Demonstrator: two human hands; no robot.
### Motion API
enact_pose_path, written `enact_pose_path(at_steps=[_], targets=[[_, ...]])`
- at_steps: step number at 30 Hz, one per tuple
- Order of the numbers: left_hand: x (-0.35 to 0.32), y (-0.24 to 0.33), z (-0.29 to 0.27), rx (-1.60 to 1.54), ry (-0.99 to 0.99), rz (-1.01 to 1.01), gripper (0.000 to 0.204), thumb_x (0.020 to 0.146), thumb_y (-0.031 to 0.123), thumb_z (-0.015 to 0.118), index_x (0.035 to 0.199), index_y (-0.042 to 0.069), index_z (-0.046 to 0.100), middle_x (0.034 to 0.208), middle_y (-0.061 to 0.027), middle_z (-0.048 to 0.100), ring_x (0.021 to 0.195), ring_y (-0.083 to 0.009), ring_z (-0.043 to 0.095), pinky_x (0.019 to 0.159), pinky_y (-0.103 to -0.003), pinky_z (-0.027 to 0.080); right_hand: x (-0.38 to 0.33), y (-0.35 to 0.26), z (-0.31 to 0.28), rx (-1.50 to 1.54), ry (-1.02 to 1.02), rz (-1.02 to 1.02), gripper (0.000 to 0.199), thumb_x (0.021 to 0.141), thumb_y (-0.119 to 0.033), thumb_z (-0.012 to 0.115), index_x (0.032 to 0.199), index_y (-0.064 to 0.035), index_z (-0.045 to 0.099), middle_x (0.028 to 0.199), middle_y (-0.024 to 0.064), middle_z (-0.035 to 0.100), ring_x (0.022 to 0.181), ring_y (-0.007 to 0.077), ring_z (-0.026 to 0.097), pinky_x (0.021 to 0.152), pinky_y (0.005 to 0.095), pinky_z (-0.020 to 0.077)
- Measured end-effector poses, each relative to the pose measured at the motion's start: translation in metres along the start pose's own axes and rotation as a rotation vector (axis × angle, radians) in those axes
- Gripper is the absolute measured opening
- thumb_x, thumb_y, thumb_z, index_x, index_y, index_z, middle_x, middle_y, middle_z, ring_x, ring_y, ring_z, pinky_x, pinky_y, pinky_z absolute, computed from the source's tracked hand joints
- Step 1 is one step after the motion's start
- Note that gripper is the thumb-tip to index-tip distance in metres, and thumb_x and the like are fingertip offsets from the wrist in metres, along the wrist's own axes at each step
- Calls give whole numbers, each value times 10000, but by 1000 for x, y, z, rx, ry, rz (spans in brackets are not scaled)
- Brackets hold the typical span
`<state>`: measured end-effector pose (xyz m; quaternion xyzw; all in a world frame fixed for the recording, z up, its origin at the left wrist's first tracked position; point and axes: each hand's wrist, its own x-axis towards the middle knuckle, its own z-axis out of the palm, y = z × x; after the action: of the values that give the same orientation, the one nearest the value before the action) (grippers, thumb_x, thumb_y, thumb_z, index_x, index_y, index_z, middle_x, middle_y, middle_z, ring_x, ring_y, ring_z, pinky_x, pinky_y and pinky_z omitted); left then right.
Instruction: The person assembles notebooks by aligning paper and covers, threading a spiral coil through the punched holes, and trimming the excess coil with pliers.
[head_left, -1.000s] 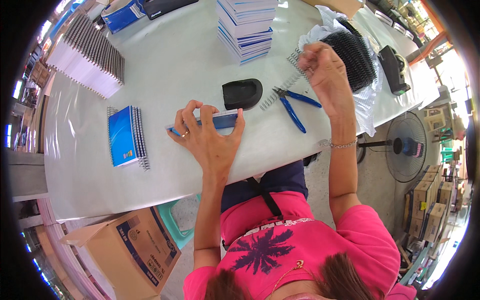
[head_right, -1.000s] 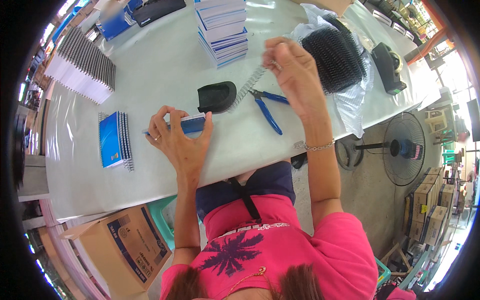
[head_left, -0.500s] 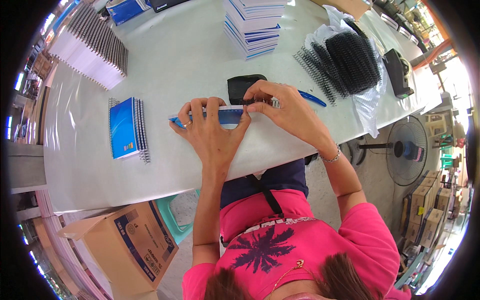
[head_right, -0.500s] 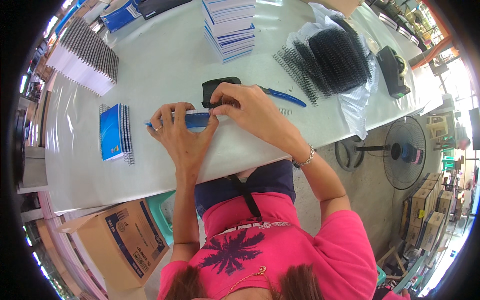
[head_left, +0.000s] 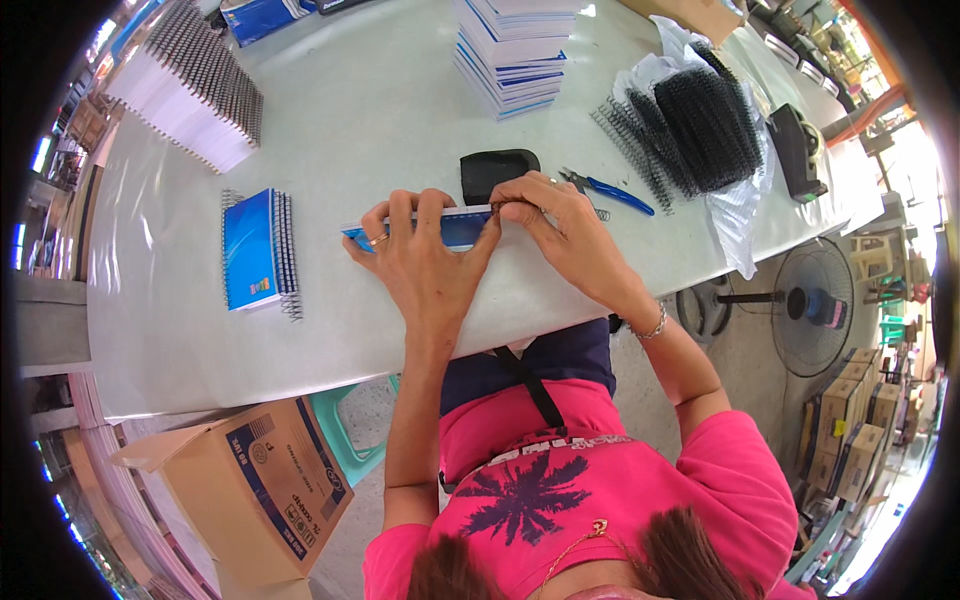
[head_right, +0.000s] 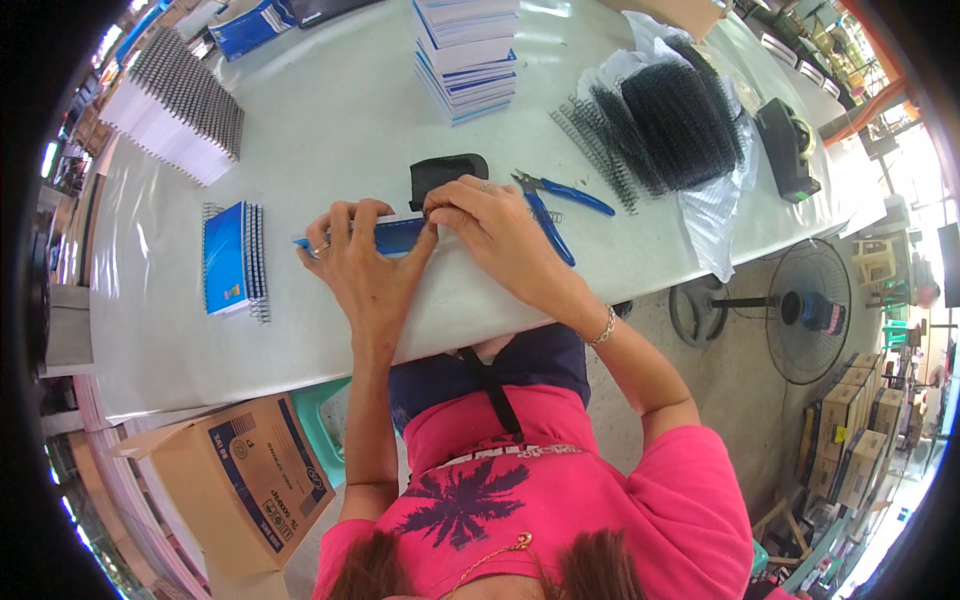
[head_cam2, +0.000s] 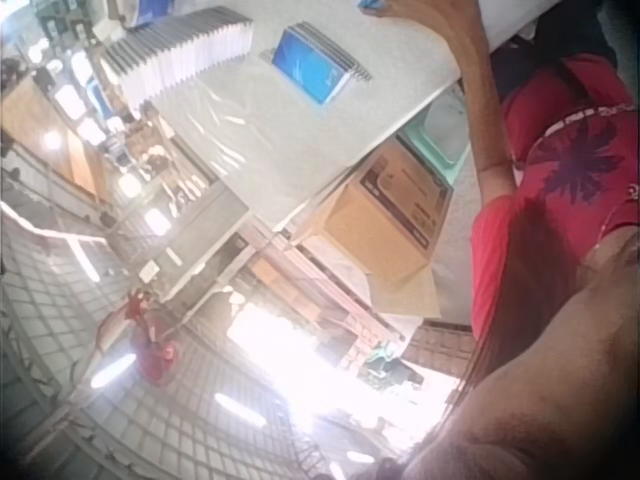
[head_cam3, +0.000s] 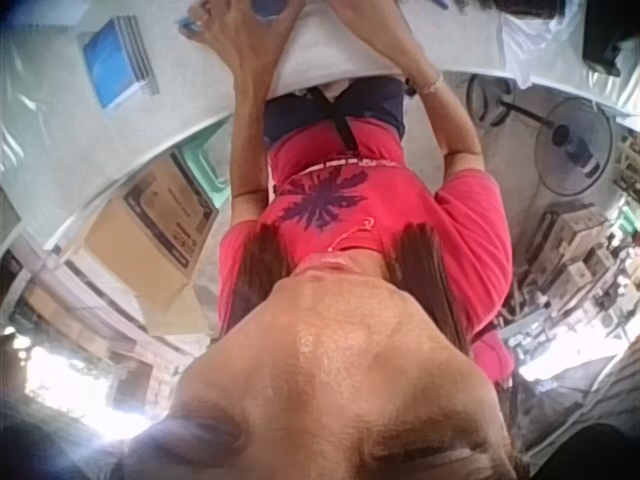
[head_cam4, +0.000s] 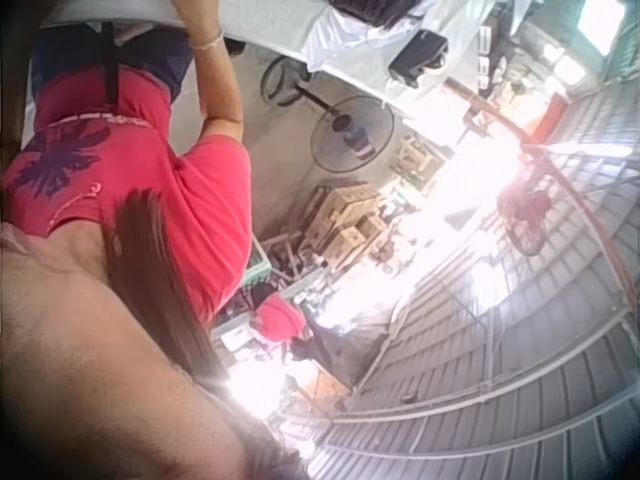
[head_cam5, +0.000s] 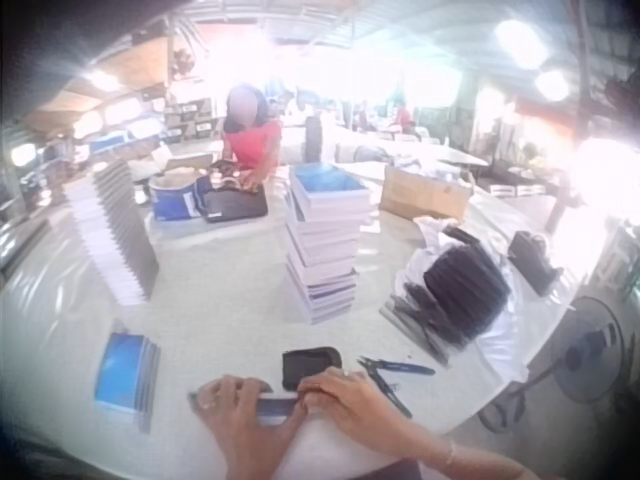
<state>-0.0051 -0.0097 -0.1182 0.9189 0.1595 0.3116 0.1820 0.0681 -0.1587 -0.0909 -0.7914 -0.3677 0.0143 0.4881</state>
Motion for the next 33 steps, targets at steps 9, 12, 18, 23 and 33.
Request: enact_pose_path(at_steps=[9,12,18,23,33], targets=[[1,6,-10,23,-70,-18,361,774,434,794,971,163,657,1058,-18,550,1135,-295,475,1022,-716,251,-2,-2,1,-237,13,-109,122,902,-110,595,1008,-68,638,1041,54,612,1027,280,550,898,410,384],[0,2,-13,19,-118,-27,325,813,396,775,1012,167,656,1067,-15,552,1140,-290,468,1029,-711,240,2,-9,7,-253,69,-158,93,906,-92,587,988,-74,628,1007,60,601,986,277,551,876,405,377],[1,0,-15,14,-131,-36,435,823,411,777,1130,150,614,1189,-68,502,1202,-305,428,1071,-571,241,5,-11,9,-300,113,-188,77,936,-138,603,955,-64,613,927,66,595,945,263,565,871,406,376],[-1,7,-19,-304,171,-197,669,722,309,896,1260,130,541,1425,-179,297,1292,-374,363,1084,-524,280,9,-5,7,-219,-82,-186,169,962,-195,579,1012,-46,640,945,111,617,948,315,590,869,426,423],[-10,-17,-16,-404,35,-260,629,677,201,919,1115,73,487,1362,-184,305,1257,-376,394,989,-489,382,34,10,-12,-375,-212,269,590,924,-442,655,1317,-26,509,1243,387,454,1127,547,522,948,539,467]])
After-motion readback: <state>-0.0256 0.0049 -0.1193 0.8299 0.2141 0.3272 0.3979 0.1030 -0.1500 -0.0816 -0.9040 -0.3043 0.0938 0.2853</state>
